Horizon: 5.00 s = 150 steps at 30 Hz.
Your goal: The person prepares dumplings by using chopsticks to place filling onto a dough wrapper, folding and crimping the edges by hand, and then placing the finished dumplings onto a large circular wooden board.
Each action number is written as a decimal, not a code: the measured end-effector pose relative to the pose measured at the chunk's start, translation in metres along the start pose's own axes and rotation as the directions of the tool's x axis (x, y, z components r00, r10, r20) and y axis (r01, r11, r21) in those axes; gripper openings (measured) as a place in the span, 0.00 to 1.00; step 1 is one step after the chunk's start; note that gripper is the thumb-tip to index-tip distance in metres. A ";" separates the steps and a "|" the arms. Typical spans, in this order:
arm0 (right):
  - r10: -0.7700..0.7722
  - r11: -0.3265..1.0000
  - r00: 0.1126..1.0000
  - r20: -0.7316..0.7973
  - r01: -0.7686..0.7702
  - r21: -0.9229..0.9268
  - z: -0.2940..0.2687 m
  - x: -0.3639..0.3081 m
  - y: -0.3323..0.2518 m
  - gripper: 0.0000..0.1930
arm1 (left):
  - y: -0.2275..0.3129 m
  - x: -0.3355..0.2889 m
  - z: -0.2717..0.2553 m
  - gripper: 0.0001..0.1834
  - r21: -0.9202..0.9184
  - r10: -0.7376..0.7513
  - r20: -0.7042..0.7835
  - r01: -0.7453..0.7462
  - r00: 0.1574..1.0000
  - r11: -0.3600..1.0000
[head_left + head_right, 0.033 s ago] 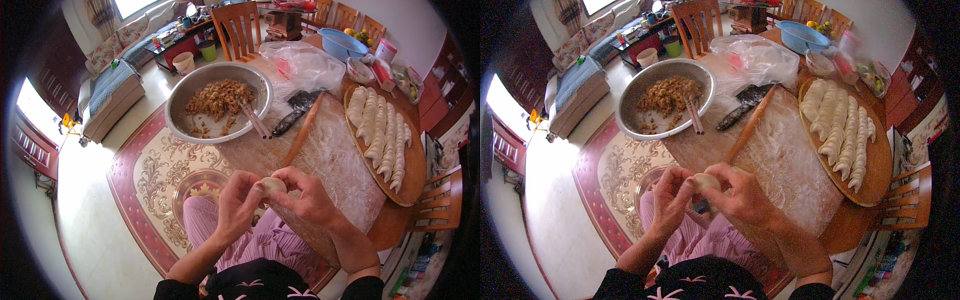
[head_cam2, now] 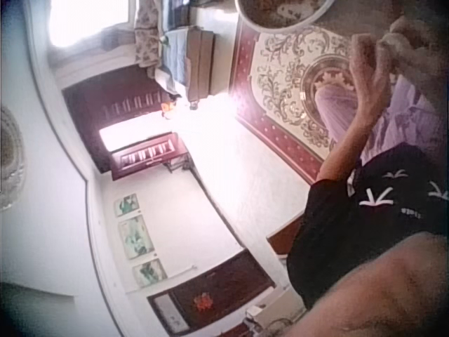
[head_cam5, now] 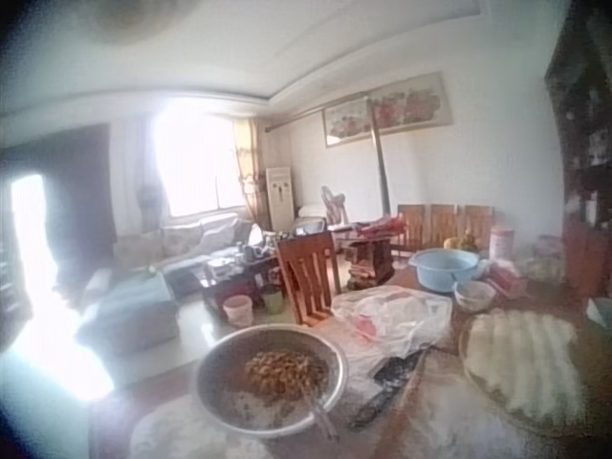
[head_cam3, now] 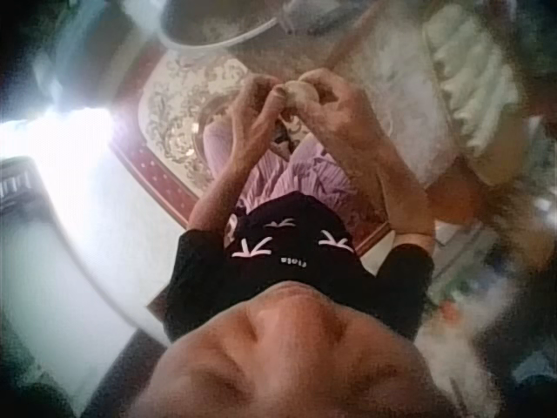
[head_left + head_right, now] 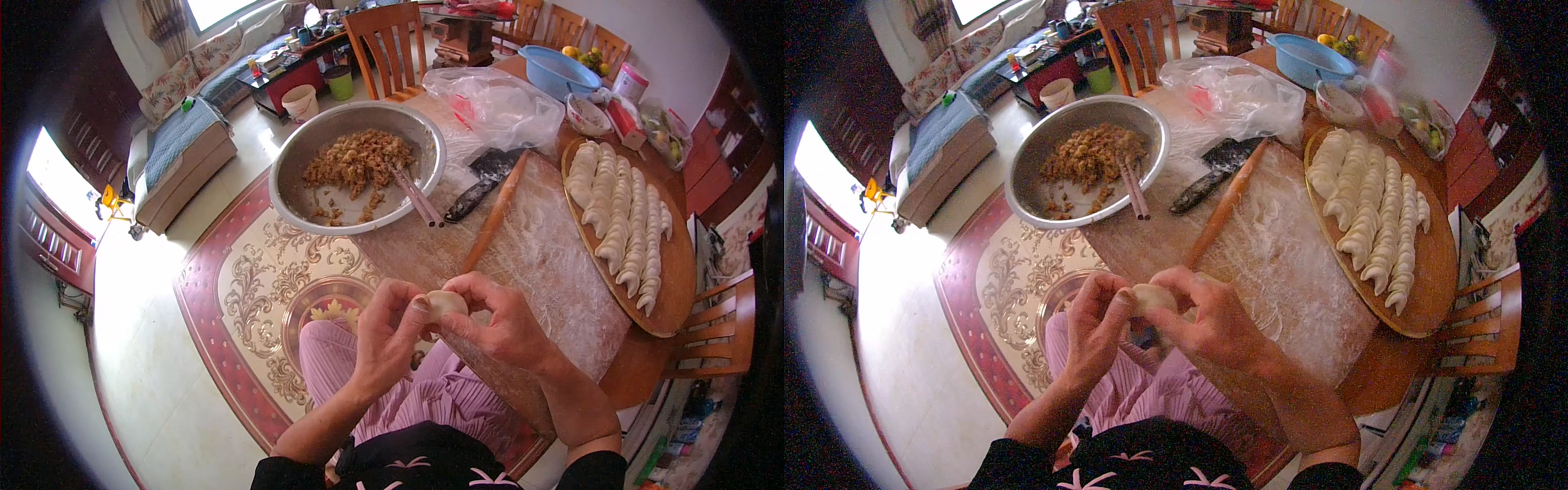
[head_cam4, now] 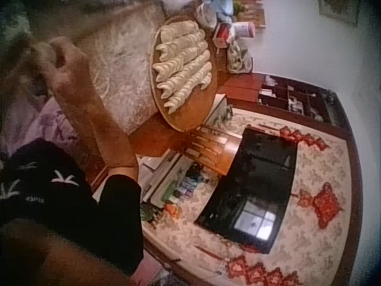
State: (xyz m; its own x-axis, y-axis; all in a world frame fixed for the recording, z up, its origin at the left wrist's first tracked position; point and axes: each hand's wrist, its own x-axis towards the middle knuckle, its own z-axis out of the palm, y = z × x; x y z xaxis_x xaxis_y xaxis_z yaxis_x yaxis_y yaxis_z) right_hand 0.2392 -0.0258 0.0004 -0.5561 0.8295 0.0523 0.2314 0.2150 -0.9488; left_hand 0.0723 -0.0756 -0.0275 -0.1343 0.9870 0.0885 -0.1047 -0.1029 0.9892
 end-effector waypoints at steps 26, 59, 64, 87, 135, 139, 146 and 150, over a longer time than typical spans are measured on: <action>-0.035 0.999 0.999 0.010 0.036 -0.029 0.000 0.000 0.002 0.16 | -0.004 -0.001 0.000 0.09 0.214 0.011 -0.005 -0.010 1.000 0.977; -0.046 0.990 0.998 0.035 0.050 -0.129 0.006 0.000 0.002 0.12 | -0.011 0.001 -0.002 0.10 0.176 -0.057 -0.007 0.058 0.998 0.983; -0.007 0.999 0.995 -0.103 0.002 -0.047 0.005 -0.002 -0.010 0.11 | -0.003 0.008 -0.007 0.18 0.202 0.094 0.284 -0.155 0.954 0.967; -0.310 0.915 0.883 -0.353 0.177 -0.363 0.025 -0.001 0.016 0.09 | -0.013 -0.006 0.028 0.16 0.221 0.229 -0.094 -0.204 0.969 0.954; -0.144 0.886 0.308 -0.941 -0.384 -0.262 -0.311 -0.185 0.171 0.12 | -0.024 0.046 0.327 0.13 0.244 0.074 0.890 -0.609 0.449 0.755; -0.070 0.779 0.359 -0.931 -0.563 -0.276 -0.345 -0.160 0.172 0.16 | -0.053 0.061 0.351 0.14 0.223 0.082 0.937 -0.763 0.338 0.607; -0.038 0.742 0.409 -0.912 -0.600 -0.300 -0.385 -0.134 0.198 0.18 | -0.041 0.056 0.352 0.15 0.196 0.058 0.947 -0.709 0.317 0.677; -0.023 0.778 0.434 -0.901 -0.558 -0.288 -0.387 -0.119 0.214 0.16 | -0.029 0.051 0.335 0.12 0.219 0.092 0.915 -0.676 0.392 0.704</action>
State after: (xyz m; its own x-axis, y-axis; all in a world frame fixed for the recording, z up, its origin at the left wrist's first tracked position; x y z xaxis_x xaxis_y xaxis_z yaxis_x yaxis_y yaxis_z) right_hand 0.6636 0.1210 -0.0881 0.4726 0.8193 0.3247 0.7207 -0.1472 -0.6775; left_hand 0.3986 0.0191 -0.0123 0.8399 0.4904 0.2325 0.2328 -0.7125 0.6619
